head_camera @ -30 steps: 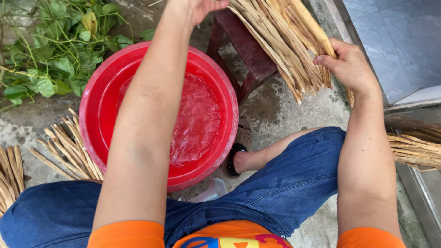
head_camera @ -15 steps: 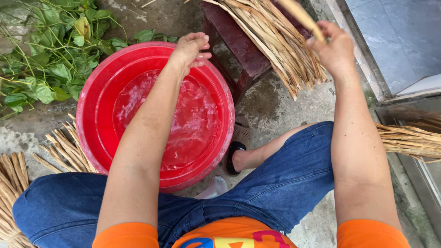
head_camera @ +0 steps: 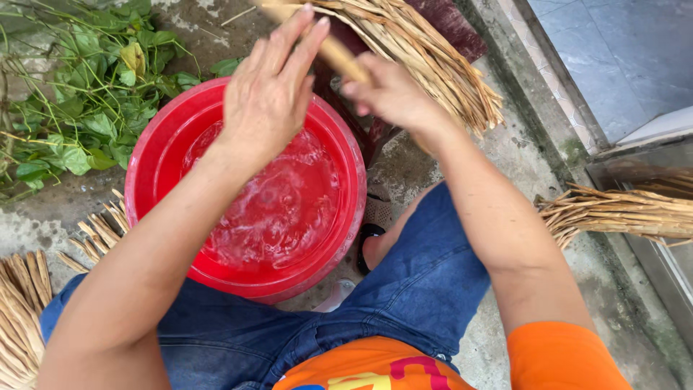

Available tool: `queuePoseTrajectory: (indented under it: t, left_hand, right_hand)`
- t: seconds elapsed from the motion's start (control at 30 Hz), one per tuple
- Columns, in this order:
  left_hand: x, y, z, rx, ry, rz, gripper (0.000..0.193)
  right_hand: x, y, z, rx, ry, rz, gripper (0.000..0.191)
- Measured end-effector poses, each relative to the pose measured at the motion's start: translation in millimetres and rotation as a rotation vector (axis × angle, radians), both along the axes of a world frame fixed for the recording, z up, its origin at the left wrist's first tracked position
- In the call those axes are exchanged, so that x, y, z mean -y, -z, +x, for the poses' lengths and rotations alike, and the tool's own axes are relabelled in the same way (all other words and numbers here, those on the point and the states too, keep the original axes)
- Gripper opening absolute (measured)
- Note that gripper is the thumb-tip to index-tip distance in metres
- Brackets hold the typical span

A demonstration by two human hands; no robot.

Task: The person sits cross-legged on the ground and repeatedly washes bundles of thin sticks in a red basin filled with water. They submerge the sticks, rub them together, and lift them out to drain before placing them on a nearby stool.

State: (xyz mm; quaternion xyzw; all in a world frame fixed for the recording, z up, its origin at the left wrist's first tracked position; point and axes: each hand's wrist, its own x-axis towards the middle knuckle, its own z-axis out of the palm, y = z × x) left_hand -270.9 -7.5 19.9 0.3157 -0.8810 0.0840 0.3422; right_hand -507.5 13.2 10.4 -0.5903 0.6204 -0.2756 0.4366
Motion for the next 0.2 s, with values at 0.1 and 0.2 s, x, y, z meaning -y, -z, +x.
queuePoseTrajectory:
  t: [0.1, 0.2]
  left_hand:
    - [-5, -2, 31, 0.162, -0.04, -0.067, 0.059]
    - [-4, 6, 71, 0.265, -0.119, 0.076, 0.045]
  right_hand:
    - [13, 2, 37, -0.004, -0.286, -0.08, 0.017]
    - [22, 7, 63, -0.017, -0.445, -0.004, 0.019]
